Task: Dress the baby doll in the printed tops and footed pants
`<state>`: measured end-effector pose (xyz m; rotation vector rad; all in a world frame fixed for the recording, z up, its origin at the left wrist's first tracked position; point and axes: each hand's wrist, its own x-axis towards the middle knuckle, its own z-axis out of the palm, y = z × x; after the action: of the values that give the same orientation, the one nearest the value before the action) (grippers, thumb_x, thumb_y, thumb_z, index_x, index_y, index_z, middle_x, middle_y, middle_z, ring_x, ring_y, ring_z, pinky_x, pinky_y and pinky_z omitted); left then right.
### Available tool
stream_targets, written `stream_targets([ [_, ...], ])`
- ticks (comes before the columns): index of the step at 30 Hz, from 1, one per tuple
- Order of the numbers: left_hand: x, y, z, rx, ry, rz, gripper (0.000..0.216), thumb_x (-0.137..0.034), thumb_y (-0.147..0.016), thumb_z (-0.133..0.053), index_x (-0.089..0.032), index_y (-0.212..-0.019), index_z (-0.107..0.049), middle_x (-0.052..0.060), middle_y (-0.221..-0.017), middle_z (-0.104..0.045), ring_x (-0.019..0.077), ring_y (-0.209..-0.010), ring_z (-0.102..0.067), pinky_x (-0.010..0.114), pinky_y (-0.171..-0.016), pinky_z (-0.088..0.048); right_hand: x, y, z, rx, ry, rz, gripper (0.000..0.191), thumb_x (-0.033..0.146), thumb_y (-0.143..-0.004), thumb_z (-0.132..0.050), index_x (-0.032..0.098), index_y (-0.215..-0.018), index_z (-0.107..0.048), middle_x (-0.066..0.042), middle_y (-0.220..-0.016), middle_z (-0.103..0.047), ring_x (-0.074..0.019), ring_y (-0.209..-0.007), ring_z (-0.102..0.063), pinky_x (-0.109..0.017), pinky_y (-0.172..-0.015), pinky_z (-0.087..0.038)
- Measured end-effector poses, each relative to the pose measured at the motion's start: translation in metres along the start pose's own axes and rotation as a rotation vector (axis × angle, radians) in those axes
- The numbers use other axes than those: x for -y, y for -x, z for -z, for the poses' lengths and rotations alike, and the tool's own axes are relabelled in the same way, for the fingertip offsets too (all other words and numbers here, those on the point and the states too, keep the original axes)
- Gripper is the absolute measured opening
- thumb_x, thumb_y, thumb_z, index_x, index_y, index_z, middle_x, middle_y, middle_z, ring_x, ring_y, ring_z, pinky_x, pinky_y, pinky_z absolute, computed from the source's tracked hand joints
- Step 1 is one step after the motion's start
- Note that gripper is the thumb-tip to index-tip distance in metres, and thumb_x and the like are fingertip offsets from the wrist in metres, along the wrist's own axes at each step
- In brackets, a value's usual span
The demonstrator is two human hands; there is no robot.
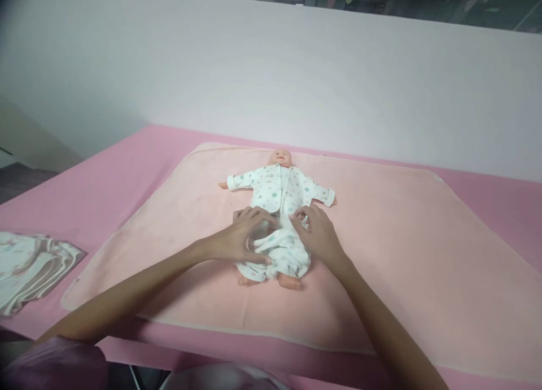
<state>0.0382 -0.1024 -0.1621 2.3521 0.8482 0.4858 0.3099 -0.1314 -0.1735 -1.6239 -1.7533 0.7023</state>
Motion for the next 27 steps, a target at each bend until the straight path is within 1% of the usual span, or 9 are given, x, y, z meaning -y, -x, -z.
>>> stream_targets([
  [2,0.012,-0.004,0.0,-0.126,-0.052,0.06,0.072,-0.072,-0.083,-0.079,-0.029,-0.137,-0.057,0.011,-0.136,-0.055,0.0351,-0.13,-0.049,0.053,-0.11,-0.038,-0.006,-0.005,-0.009,-0.11,0.168,0.095,0.033,0.057,-0.097,-0.066,0.025,-0.103,-0.062,-0.008,-0.109,-0.068,-0.0269,-0.098,-0.062,-0.04,-0.082,-0.049],
  [6,0.035,-0.029,-0.016,-0.293,-0.309,0.161,0.054,-0.063,-0.093,-0.07,-0.02,-0.121,-0.057,0.016,-0.128,-0.057,0.0369,-0.12,-0.053,0.052,-0.099,-0.042,-0.008,-0.027,-0.028,-0.034,0.31,0.105,0.037,0.055,-0.092,-0.069,0.025,-0.096,-0.047,-0.005,-0.095,-0.063,-0.0243,-0.084,-0.059,-0.035,-0.066,-0.041],
  [10,0.042,-0.058,-0.021,-0.317,-0.475,0.145,0.021,-0.04,-0.101,-0.056,-0.019,-0.103,-0.058,0.015,-0.111,-0.065,0.0353,-0.109,-0.059,0.051,-0.096,-0.042,-0.004,-0.051,-0.027,-0.022,0.449,0.187,0.028,0.046,-0.105,-0.048,0.025,-0.086,-0.043,-0.006,-0.084,-0.062,-0.0244,-0.078,-0.057,-0.036,-0.066,-0.035],
  [12,0.052,-0.058,-0.009,-0.361,-0.369,0.197,0.026,-0.038,-0.106,-0.044,-0.019,-0.099,-0.06,0.012,-0.098,-0.068,0.0319,-0.099,-0.063,0.048,-0.094,-0.044,-0.014,-0.054,-0.009,-0.095,0.425,0.201,0.031,0.043,-0.109,-0.037,0.025,-0.086,-0.046,-0.007,-0.085,-0.064,-0.0247,-0.08,-0.059,-0.037,-0.07,-0.037],
  [16,0.1,-0.02,0.03,-0.532,0.052,0.509,0.051,-0.058,-0.109,-0.029,-0.021,-0.107,-0.065,0.008,-0.104,-0.075,0.029,-0.097,-0.068,0.039,-0.085,-0.049,-0.079,-0.037,0.045,-0.269,0.345,-0.092,0.04,0.054,-0.108,-0.038,0.026,-0.084,-0.051,-0.003,-0.076,-0.063,-0.0232,-0.071,-0.058,-0.035,-0.069,-0.04],
  [20,0.141,0.035,0.054,-0.43,-0.064,0.753,0.042,-0.057,-0.101,-0.045,-0.021,-0.097,-0.067,0.008,-0.1,-0.075,0.0284,-0.092,-0.067,0.039,-0.082,-0.049,-0.141,-0.007,0.069,-0.124,0.398,-0.181,0.033,0.057,-0.095,-0.059,0.025,-0.091,-0.061,-0.006,-0.086,-0.069,-0.0266,-0.079,-0.064,-0.038,-0.072,-0.047],
  [22,0.139,0.048,0.052,-0.455,-0.187,0.704,0.039,-0.056,-0.097,-0.054,-0.02,-0.102,-0.067,0.011,-0.107,-0.073,0.03,-0.097,-0.065,0.041,-0.085,-0.05,-0.142,0.005,0.063,-0.188,0.383,-0.092,0.038,0.057,-0.093,-0.064,0.024,-0.11,-0.065,-0.011,-0.108,-0.072,-0.0309,-0.096,-0.066,-0.043,-0.081,-0.052],
  [24,0.121,0.05,0.044,-0.499,-0.243,0.494,0.038,-0.053,-0.099,-0.055,-0.019,-0.111,-0.067,0.014,-0.12,-0.07,0.0312,-0.11,-0.062,0.045,-0.095,-0.05,-0.123,0.015,0.052,-0.191,0.324,0.02,0.043,0.058,-0.096,-0.065,0.025,-0.124,-0.065,-0.013,-0.124,-0.07,-0.0332,-0.11,-0.065,-0.048,-0.091,-0.054],
  [27,0.08,0.037,0.027,-0.329,-0.104,0.124,0.035,-0.05,-0.105,-0.055,-0.023,-0.125,-0.065,0.011,-0.131,-0.066,0.0277,-0.121,-0.058,0.044,-0.107,-0.048,-0.079,0.023,0.032,0.063,0.108,0.194,0.035,0.053,-0.104,-0.059,0.031,-0.131,-0.064,-0.011,-0.132,-0.067,-0.0311,-0.121,-0.063,-0.049,-0.103,-0.054],
])
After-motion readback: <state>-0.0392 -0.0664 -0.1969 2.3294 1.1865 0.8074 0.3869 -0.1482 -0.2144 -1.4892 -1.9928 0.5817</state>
